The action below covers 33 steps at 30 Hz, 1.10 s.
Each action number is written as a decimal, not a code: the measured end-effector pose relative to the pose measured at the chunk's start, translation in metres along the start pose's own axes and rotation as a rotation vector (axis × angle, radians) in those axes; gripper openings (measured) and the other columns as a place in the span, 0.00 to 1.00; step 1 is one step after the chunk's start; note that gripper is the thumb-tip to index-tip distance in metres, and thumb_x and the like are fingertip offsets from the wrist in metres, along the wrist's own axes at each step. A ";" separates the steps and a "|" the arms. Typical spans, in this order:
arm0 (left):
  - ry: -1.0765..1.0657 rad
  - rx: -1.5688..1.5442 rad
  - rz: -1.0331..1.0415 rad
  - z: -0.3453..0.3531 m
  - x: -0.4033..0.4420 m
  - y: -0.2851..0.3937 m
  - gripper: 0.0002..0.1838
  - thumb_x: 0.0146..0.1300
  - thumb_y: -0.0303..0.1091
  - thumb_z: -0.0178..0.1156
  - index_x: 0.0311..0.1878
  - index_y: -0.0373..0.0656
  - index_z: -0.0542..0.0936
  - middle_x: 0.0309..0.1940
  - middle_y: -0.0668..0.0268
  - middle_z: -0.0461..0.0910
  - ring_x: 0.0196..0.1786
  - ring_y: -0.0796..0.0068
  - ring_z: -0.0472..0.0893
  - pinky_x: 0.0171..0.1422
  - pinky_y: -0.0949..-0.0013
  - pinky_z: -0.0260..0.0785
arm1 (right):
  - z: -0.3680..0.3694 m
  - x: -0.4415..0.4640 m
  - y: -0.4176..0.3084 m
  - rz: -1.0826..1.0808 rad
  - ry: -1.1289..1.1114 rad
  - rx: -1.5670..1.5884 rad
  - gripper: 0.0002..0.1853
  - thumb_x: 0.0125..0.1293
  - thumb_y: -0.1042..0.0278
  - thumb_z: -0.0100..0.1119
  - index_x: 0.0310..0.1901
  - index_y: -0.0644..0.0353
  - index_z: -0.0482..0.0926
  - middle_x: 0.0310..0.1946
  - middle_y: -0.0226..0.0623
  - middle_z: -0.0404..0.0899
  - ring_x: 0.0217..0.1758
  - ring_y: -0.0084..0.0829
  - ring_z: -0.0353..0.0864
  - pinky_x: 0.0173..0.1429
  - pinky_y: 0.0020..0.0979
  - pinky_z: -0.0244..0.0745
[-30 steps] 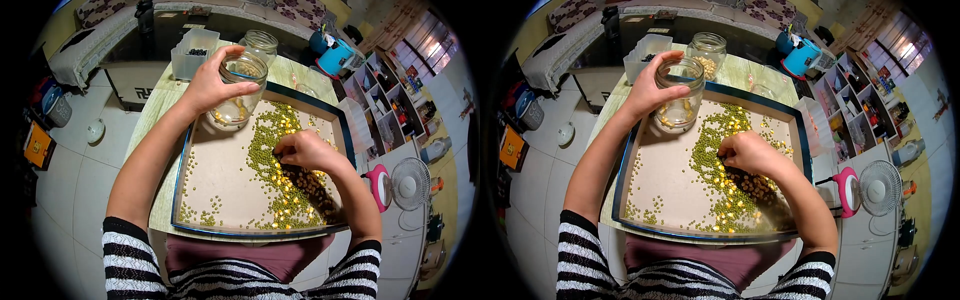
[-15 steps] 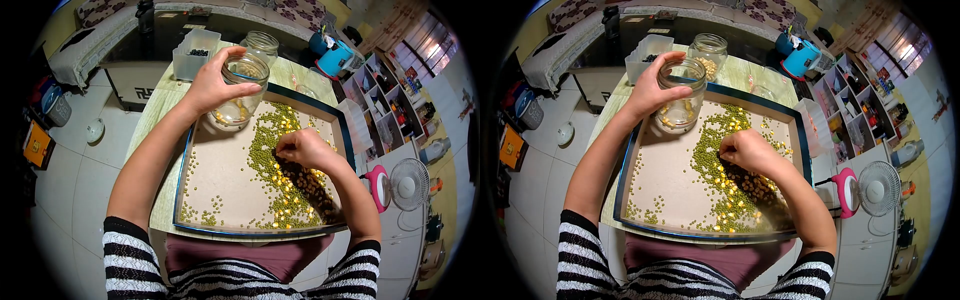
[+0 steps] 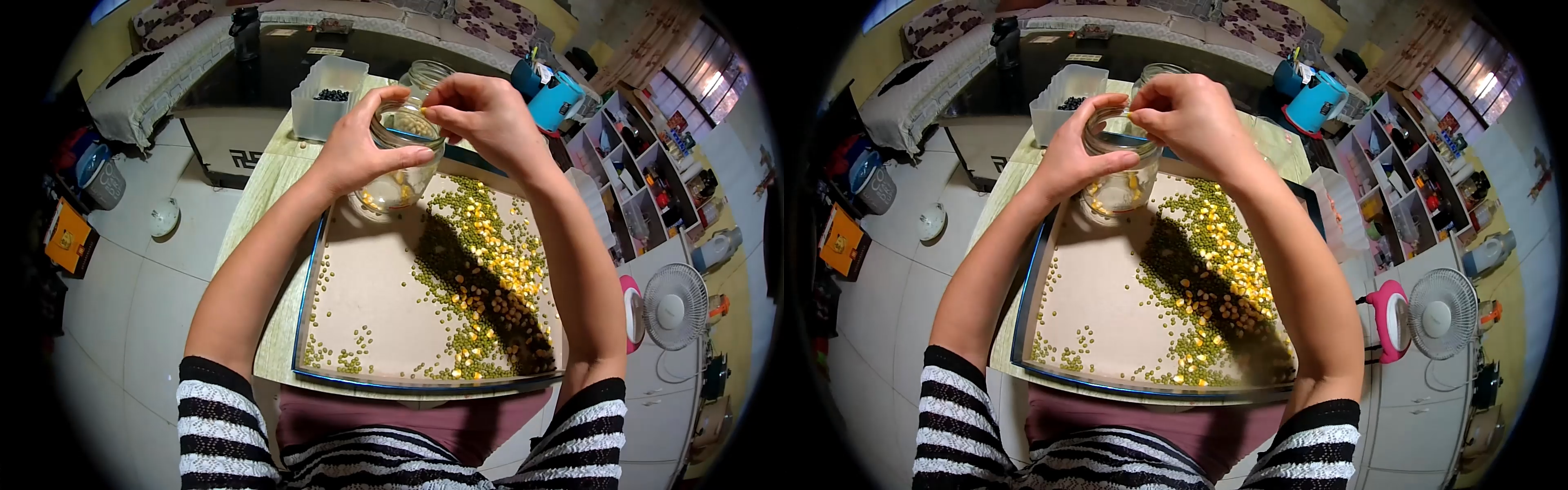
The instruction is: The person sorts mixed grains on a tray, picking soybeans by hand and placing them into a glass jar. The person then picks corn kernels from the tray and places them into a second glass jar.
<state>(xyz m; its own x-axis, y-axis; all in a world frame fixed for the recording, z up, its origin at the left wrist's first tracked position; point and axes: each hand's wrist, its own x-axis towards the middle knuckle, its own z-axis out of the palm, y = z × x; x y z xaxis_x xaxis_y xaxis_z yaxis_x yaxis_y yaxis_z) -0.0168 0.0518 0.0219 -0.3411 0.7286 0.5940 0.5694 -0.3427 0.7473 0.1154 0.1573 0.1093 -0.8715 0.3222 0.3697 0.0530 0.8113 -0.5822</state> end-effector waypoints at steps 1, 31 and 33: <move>-0.004 0.000 -0.002 0.000 0.000 0.000 0.41 0.42 0.46 0.71 0.58 0.38 0.66 0.54 0.58 0.70 0.59 0.68 0.69 0.64 0.67 0.59 | 0.003 0.002 0.003 -0.073 0.013 -0.017 0.07 0.57 0.74 0.60 0.36 0.67 0.78 0.24 0.29 0.77 0.25 0.16 0.73 0.30 0.19 0.71; 0.013 -0.008 0.006 0.001 0.001 -0.001 0.42 0.42 0.45 0.71 0.59 0.36 0.65 0.56 0.57 0.69 0.61 0.67 0.68 0.66 0.66 0.56 | 0.010 -0.121 0.032 0.181 -0.339 -0.193 0.05 0.49 0.76 0.62 0.30 0.63 0.78 0.25 0.38 0.78 0.28 0.29 0.79 0.36 0.28 0.74; 0.013 0.004 0.009 0.001 0.001 -0.003 0.42 0.42 0.45 0.71 0.59 0.36 0.65 0.56 0.57 0.69 0.61 0.67 0.68 0.66 0.66 0.56 | 0.015 -0.121 0.035 0.125 -0.366 -0.227 0.06 0.49 0.75 0.62 0.30 0.63 0.78 0.25 0.38 0.78 0.28 0.31 0.79 0.36 0.29 0.74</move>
<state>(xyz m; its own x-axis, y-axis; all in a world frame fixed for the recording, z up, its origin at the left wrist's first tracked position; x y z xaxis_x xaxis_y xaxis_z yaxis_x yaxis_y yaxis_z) -0.0177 0.0543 0.0200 -0.3454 0.7176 0.6048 0.5755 -0.3471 0.7405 0.2155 0.1392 0.0336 -0.9646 0.2638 0.0018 0.2389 0.8766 -0.4178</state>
